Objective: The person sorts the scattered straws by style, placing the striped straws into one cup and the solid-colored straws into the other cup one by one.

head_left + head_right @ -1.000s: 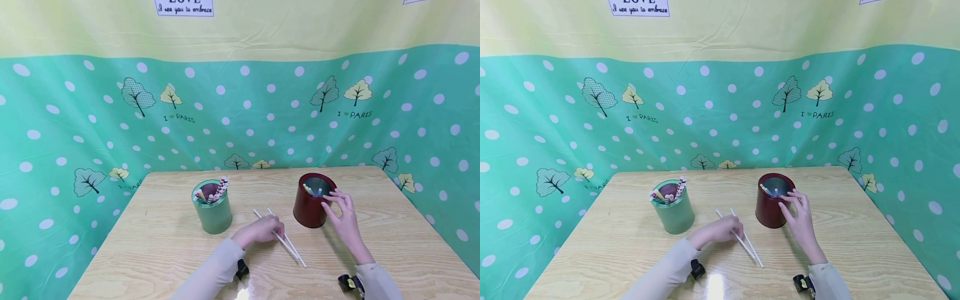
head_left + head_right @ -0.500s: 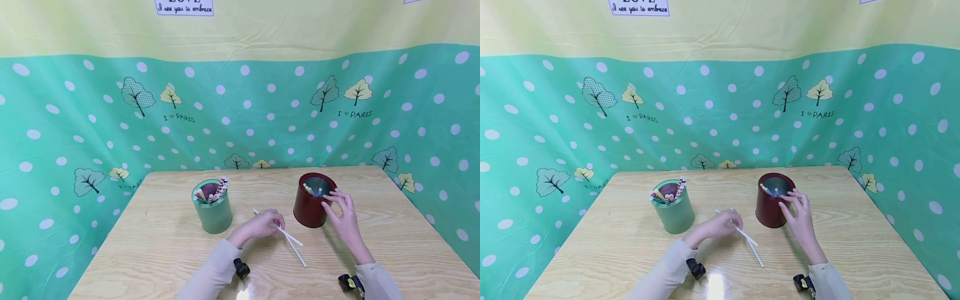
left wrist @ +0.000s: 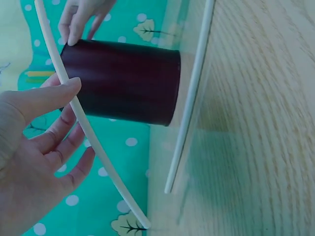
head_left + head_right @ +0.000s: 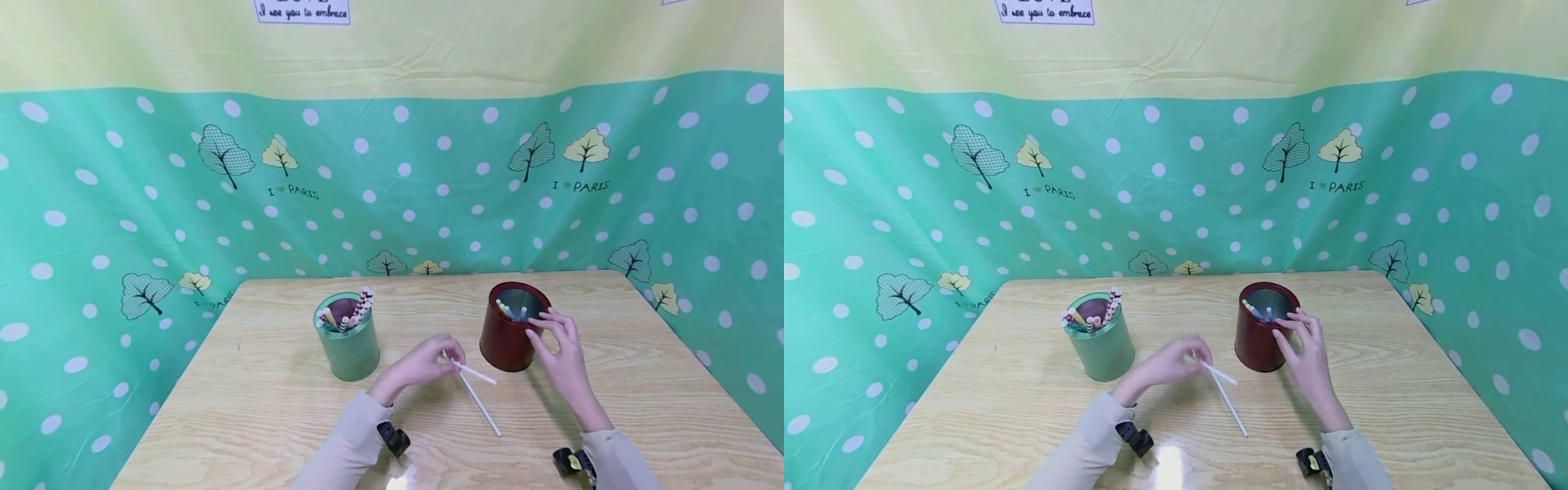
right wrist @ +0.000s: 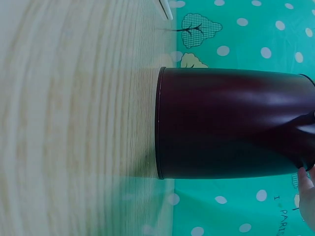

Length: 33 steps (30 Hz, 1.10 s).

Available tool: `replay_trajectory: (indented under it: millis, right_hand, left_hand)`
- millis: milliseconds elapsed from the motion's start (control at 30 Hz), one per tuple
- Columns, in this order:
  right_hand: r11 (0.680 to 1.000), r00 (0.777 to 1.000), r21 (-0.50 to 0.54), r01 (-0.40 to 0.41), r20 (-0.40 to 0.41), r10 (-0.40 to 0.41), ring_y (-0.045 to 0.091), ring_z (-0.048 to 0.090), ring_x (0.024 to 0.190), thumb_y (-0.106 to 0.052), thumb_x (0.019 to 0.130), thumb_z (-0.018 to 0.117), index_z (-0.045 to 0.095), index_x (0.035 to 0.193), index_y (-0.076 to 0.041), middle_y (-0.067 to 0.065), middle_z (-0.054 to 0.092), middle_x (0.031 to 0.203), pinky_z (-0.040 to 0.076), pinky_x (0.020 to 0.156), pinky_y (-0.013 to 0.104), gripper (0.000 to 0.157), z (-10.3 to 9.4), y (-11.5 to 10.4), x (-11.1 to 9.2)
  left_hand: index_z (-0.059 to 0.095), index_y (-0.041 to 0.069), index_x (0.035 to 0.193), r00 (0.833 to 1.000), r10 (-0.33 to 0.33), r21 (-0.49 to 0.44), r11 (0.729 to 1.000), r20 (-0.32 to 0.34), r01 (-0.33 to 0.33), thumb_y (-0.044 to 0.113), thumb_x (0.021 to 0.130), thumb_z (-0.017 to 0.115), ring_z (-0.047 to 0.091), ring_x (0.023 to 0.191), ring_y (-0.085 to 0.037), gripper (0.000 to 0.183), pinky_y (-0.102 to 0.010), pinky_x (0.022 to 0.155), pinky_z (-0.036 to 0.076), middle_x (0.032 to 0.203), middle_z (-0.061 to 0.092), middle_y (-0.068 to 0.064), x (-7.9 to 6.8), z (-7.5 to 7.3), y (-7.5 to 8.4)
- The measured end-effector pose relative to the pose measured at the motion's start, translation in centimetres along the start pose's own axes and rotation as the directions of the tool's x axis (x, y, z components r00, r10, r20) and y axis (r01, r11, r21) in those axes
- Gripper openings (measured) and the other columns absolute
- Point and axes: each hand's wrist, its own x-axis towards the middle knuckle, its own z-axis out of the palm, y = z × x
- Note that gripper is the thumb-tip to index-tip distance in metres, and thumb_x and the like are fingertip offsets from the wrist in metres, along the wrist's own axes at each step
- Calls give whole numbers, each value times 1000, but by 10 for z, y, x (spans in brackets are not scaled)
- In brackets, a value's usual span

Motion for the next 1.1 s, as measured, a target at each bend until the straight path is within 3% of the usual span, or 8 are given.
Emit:
replay_trajectory:
  millis: [233,467,633,833,933,1100]
  right_hand:
    - [1000,1000,-7,-12,9,12,26,39,115,10,71,66,63,94,3,19,49,107,25,98,6,25,0,0,0]
    - [1000,1000,-7,-17,15,17,30,39,114,9,71,66,63,94,3,19,49,108,25,98,6,24,-1,0,0]
    - [1000,1000,-15,-23,19,23,29,39,115,8,72,66,63,95,2,19,49,109,25,97,5,24,-1,0,0]
    - [1000,999,-14,-28,22,28,26,38,116,8,72,66,63,95,2,19,49,109,24,97,5,24,-1,0,0]
    - [1000,999,-10,-28,21,28,26,38,117,8,72,66,63,95,2,19,49,109,25,97,6,24,-1,0,0]
    - [1000,1000,-5,-23,19,23,26,38,116,9,72,66,63,95,3,19,49,109,25,98,6,24,-1,1,0]
  left_hand:
    - [60,6,84,998,-25,-88,996,-54,20,0,77,64,50,79,-6,10,-20,77,46,81,57,-1,-1,-4,10]
    - [58,-2,85,992,-11,-153,988,-125,-9,-4,79,59,54,80,-20,7,-32,78,48,84,57,-12,-6,-24,47]
    - [56,-4,88,985,-23,-196,980,-173,-12,-4,81,57,55,82,-24,7,-31,78,49,88,57,-14,-5,-30,58]
    - [54,-6,90,967,-1,-228,972,-256,-60,-5,82,56,56,82,-26,8,-24,76,49,88,57,-16,-1,-32,64]
    - [54,-8,91,952,2,-249,965,-306,-82,-6,81,55,56,83,-26,10,-29,79,50,88,58,-19,2,-35,68]
    - [52,-10,92,925,-48,-319,944,-378,-82,-6,81,56,55,88,-27,12,-34,83,49,92,57,-22,4,-41,78]
